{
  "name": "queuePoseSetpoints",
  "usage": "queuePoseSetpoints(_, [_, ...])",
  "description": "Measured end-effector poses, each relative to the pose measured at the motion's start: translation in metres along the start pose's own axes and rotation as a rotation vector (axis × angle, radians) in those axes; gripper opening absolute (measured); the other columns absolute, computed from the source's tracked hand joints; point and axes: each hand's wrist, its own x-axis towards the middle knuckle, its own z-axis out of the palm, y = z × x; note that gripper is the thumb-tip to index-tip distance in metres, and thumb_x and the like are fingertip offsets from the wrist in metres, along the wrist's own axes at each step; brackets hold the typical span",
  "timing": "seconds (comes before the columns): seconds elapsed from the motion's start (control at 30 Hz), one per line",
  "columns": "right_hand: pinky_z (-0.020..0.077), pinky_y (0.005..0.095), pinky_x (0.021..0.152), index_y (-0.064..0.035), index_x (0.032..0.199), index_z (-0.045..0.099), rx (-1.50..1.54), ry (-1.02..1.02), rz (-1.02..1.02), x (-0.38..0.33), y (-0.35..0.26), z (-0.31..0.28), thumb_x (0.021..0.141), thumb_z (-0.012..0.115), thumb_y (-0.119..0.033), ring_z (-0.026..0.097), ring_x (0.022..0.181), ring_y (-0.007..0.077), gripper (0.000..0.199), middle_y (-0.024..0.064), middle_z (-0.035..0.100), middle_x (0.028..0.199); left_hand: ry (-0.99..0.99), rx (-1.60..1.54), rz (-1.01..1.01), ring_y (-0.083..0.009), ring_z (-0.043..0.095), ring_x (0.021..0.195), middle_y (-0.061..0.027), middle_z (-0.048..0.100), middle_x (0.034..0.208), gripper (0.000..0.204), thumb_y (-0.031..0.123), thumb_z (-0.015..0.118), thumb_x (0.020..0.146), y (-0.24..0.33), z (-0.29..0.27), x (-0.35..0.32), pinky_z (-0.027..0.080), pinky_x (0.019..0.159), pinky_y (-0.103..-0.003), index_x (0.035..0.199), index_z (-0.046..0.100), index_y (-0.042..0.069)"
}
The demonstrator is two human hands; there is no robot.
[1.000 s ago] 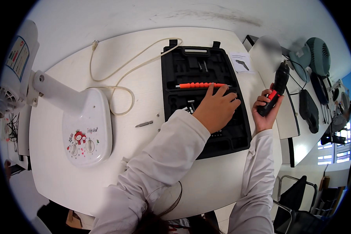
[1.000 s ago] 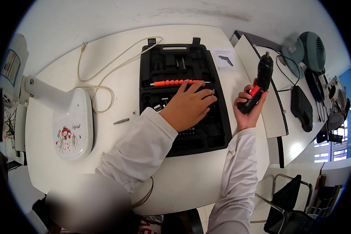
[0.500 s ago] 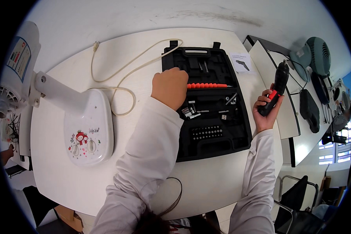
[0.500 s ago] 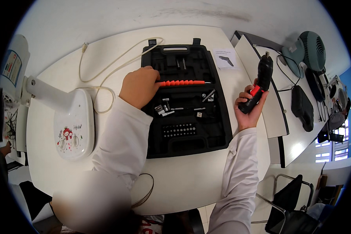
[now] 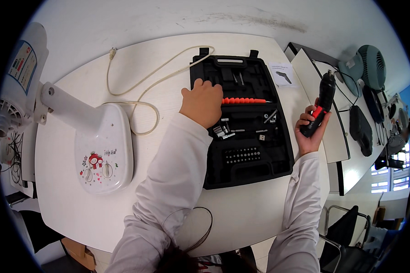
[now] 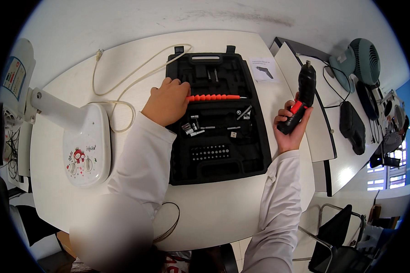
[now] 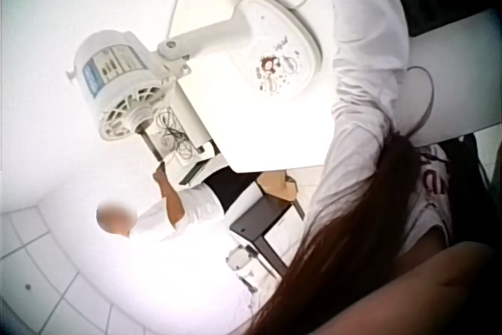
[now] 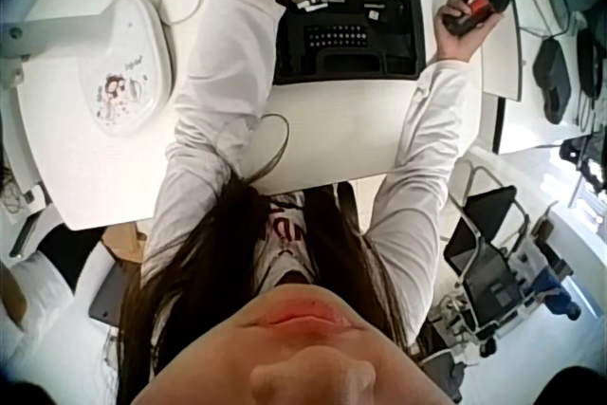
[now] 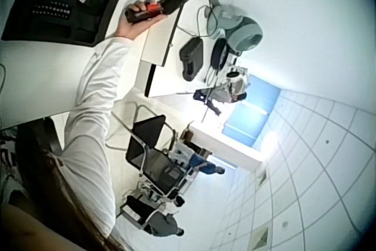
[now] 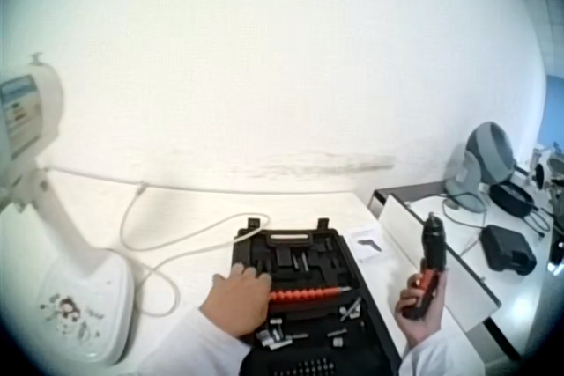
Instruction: The person assembles a standing fan by attaching a white plastic hub to the motor shaft, inserting a metal rod, and securing it with a nut using a cordless electric screwdriver. The person repeatedly selects and changes bits from a toolkit to fit the screwdriver and fastens the components to the fan base.
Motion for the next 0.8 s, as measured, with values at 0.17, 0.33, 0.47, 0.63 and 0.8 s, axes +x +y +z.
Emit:
queuePoseSetpoints(0.17, [0.0464,0.0221,0.061,-0.0207,0.131,0.046,-0.027,0.015,-0.014,0.001,0.001,0.001,0.086,0.057,-0.048,0.051,0.069,0.0087,0.054,-0.0029,0.055,0.094,-0.036,-0.116,0.042,-0.0208,0.048,0.102,-0.0028,0.056,0.095,0.019,0.013,0.058,0.082,-0.013,0.005,0.002,0.041,0.082,-0.044,0.1,0.061,0.012])
queuePoseSetpoints(0.33, [0.0462,0.0221,0.061,-0.0203,0.131,0.047,-0.038,0.046,-0.032,0.0,0.0,0.0,0.086,0.057,-0.049,0.051,0.069,0.0091,0.054,-0.0032,0.056,0.094,-0.201,-0.29,0.028,-0.0192,0.046,0.104,-0.001,0.056,0.095,0.024,0.01,0.058,0.08,-0.019,-0.008,0.006,0.037,0.085,-0.042,0.103,0.061,0.016])
queuePoseSetpoints(0.47, [0.0466,0.0225,0.062,-0.0199,0.13,0.047,-0.026,0.051,-0.034,0.0,0.001,-0.001,0.087,0.057,-0.049,0.052,0.07,0.009,0.053,-0.0032,0.056,0.094,-0.155,-0.294,0.033,-0.019,0.046,0.103,0.0008,0.058,0.095,0.02,0.01,0.059,0.079,-0.018,-0.004,0.006,0.034,0.086,-0.042,0.099,0.06,0.015])
queuePoseSetpoints(0.63, [0.0472,0.0233,0.063,-0.019,0.13,0.047,-0.028,0.049,-0.039,0.0,0.0,-0.002,0.087,0.057,-0.048,0.052,0.071,0.0089,0.052,-0.0032,0.057,0.095,-0.104,-0.361,0.062,-0.0191,0.051,0.098,0.0005,0.063,0.091,0.019,0.011,0.062,0.077,-0.019,0.001,0.009,0.031,0.089,-0.042,0.095,0.059,0.014])
queuePoseSetpoints(0.8, [0.0473,0.0235,0.063,-0.0182,0.129,0.048,-0.018,0.04,-0.034,0.0,-0.002,-0.005,0.087,0.057,-0.047,0.053,0.072,0.0088,0.051,-0.0032,0.057,0.096,0.048,-0.477,0.124,-0.0202,0.059,0.086,-0.0037,0.065,0.088,0.021,0.011,0.071,0.072,-0.014,0.003,0.011,0.036,0.088,-0.037,0.09,0.06,0.01])
